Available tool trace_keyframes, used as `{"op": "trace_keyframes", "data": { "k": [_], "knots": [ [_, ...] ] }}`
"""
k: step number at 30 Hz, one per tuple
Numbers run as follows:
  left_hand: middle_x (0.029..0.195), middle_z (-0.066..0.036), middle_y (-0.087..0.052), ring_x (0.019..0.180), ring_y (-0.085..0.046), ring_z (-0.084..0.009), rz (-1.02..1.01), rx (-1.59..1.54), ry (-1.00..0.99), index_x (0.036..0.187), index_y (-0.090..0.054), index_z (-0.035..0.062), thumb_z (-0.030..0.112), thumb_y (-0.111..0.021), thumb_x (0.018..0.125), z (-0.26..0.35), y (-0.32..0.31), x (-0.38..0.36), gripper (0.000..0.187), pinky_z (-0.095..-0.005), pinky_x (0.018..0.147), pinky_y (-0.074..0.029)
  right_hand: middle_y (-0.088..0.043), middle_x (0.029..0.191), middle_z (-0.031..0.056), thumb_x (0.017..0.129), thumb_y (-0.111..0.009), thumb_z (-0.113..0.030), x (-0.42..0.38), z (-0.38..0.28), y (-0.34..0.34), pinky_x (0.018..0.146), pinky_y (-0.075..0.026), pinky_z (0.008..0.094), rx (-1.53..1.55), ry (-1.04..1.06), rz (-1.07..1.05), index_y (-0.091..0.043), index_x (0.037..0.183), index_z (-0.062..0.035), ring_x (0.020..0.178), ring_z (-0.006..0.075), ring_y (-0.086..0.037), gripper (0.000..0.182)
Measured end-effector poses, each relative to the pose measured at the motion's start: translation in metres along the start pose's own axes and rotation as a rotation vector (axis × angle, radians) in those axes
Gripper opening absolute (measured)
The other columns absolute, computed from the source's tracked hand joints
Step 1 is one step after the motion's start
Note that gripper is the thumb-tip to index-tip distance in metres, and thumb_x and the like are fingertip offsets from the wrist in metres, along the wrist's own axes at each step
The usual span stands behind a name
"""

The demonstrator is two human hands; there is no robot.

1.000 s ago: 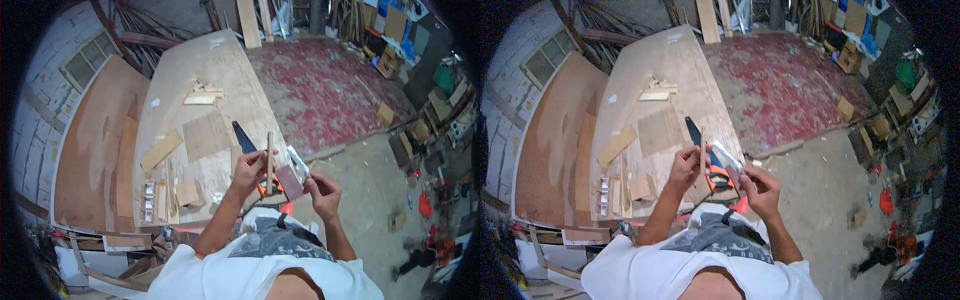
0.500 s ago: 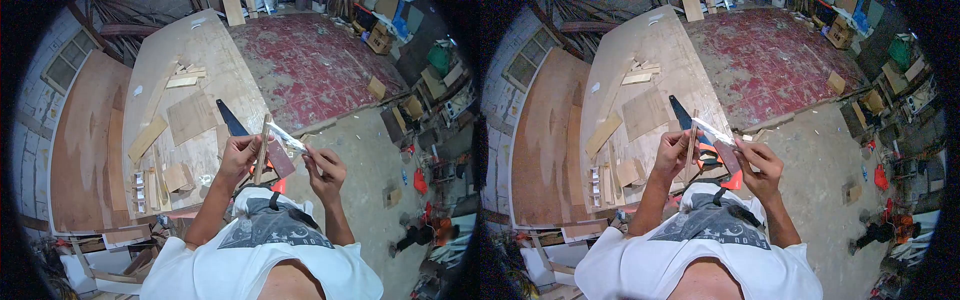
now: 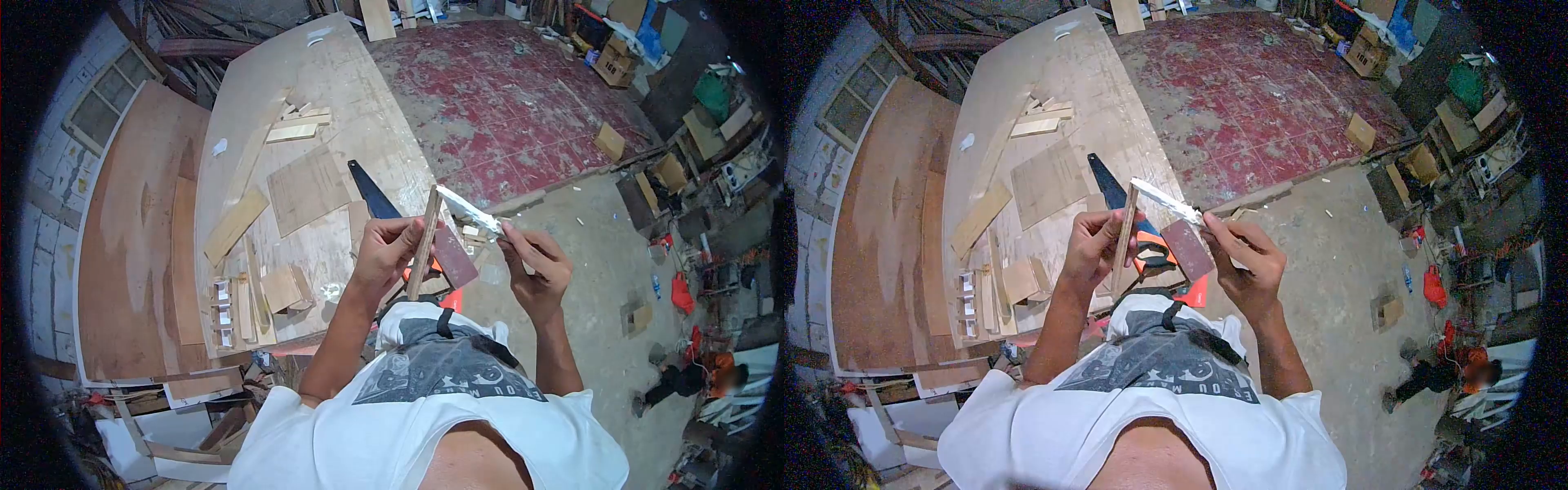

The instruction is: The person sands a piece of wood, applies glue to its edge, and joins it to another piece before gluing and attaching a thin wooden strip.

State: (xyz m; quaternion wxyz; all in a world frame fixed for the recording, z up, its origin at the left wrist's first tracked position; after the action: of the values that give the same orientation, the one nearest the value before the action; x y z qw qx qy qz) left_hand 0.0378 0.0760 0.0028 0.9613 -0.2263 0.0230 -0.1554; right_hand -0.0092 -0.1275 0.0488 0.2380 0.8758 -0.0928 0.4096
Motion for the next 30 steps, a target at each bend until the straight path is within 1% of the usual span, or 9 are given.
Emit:
{"op": "trace_keyframes", "data": {
  "k": [6, 9, 11, 12, 14, 17, 21, 27, 30],
  "knots": [
    [0.063, -0.008, -0.059, 0.048, -0.055, -0.0128, 0.02, 0.028, -0.036, 0.097, -0.062, -0.0086, 0.029, -0.056, 0.089, 0.005, 0.003, -0.002, 0.039, -0.0237, 0.041, -0.044, -0.063, 0.079, 0.0111, 0.066, -0.069, 0.013, 0.0, -0.005, -0.001, 0.057, -0.044, 0.024, 0.025, -0.016, -0.033, -0.067, 0.101, -0.0016, 0.065, 0.0157, -0.058, 0.039],
    [0.063, -0.008, -0.059, 0.048, -0.055, -0.013, 0.017, 0.021, -0.04, 0.097, -0.062, -0.0085, 0.03, -0.056, 0.089, 0.005, 0.004, -0.002, 0.039, -0.0239, 0.042, -0.044, -0.063, 0.079, 0.0111, 0.068, -0.069, 0.011, -0.001, -0.007, 0.001, 0.055, -0.044, 0.0232, 0.047, -0.003, -0.05, -0.066, 0.1, -0.0004, 0.064, 0.0147, -0.057, 0.034],
    [0.063, -0.009, -0.06, 0.048, -0.055, -0.0131, 0.011, 0.012, -0.042, 0.096, -0.062, -0.0084, 0.03, -0.056, 0.089, 0.005, 0.005, -0.002, 0.039, -0.024, 0.042, -0.045, -0.062, 0.076, 0.0108, 0.072, -0.067, 0.007, -0.004, -0.003, 0.004, 0.052, -0.042, 0.023, 0.096, -0.131, -0.025, -0.066, 0.099, -0.0003, 0.062, 0.0137, -0.056, 0.028],
    [0.063, -0.009, -0.06, 0.049, -0.055, -0.0132, 0.015, 0.02, -0.037, 0.096, -0.062, -0.0084, 0.029, -0.056, 0.089, 0.005, 0.006, -0.002, 0.039, -0.0241, 0.043, -0.045, -0.062, 0.076, 0.0108, 0.072, -0.067, 0.007, -0.006, -0.004, 0.004, 0.052, -0.042, 0.023, 0.094, -0.132, -0.026, -0.066, 0.099, -0.0003, 0.062, 0.0137, -0.056, 0.028],
    [0.064, -0.009, -0.06, 0.049, -0.055, -0.0133, 0.019, 0.027, -0.029, 0.096, -0.062, -0.0083, 0.029, -0.056, 0.089, 0.005, 0.006, -0.003, 0.039, -0.0242, 0.043, -0.045, -0.061, 0.075, 0.0096, 0.076, -0.066, 0.003, -0.009, 0.002, 0.003, 0.051, -0.038, 0.0217, 0.19, -0.312, 0.01, -0.067, 0.098, 0.0008, 0.062, 0.0108, -0.053, 0.022],
    [0.064, -0.008, -0.06, 0.049, -0.055, -0.013, 0.019, 0.019, -0.033, 0.096, -0.062, -0.0083, 0.029, -0.056, 0.089, 0.006, 0.005, -0.005, 0.038, -0.0243, 0.043, -0.045, -0.062, 0.074, 0.0088, 0.078, -0.065, 0.002, -0.01, 0.001, 0.002, 0.052, -0.037, 0.0211, 0.287, -0.383, 0.01, -0.067, 0.098, 0.0016, 0.064, 0.0099, -0.053, 0.02],
    [0.063, -0.007, -0.06, 0.049, -0.055, -0.0122, 0.017, 0.05, -0.039, 0.096, -0.062, -0.0076, 0.029, -0.057, 0.088, 0.006, 0.006, -0.007, 0.038, -0.0234, 0.043, -0.045, -0.062, 0.074, 0.0088, 0.078, -0.065, 0.002, -0.008, -0.002, -0.001, 0.054, -0.038, 0.0206, 0.283, -0.377, -0.002, -0.066, 0.098, 0.0019, 0.065, 0.0098, -0.053, 0.02],
    [0.062, -0.007, -0.06, 0.049, -0.056, -0.012, 0.033, 0.08, -0.043, 0.096, -0.063, -0.007, 0.03, -0.057, 0.088, 0.01, 0.006, -0.011, 0.039, -0.0231, 0.043, -0.044, -0.062, 0.075, 0.0092, 0.076, -0.067, 0.002, -0.006, -0.009, -0.005, 0.051, -0.038, 0.021, 0.169, -0.249, -0.057, -0.067, 0.097, 0.0018, 0.06, 0.0098, -0.053, 0.021],
    [0.062, -0.007, -0.06, 0.049, -0.056, -0.0121, 0.044, 0.064, -0.038, 0.096, -0.063, -0.007, 0.031, -0.057, 0.088, 0.008, 0.009, -0.012, 0.039, -0.0234, 0.043, -0.044, -0.061, 0.073, 0.0086, 0.076, -0.067, 0.004, -0.007, -0.013, -0.006, 0.05, -0.035, 0.0211, 0.167, -0.222, -0.069, -0.067, 0.094, 0.0035, 0.061, 0.0104, -0.051, 0.019]
  ]
}}
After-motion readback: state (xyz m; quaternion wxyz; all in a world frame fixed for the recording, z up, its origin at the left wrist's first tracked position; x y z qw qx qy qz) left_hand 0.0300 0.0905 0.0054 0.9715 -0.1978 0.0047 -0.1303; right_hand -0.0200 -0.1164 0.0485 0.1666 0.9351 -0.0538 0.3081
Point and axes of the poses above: each hand's wrist, its own x-axis towards the middle knuckle, its own y-axis out of the back of the hand, z = x × y, the point moved 5 cm from there along x, towards the middle knuckle
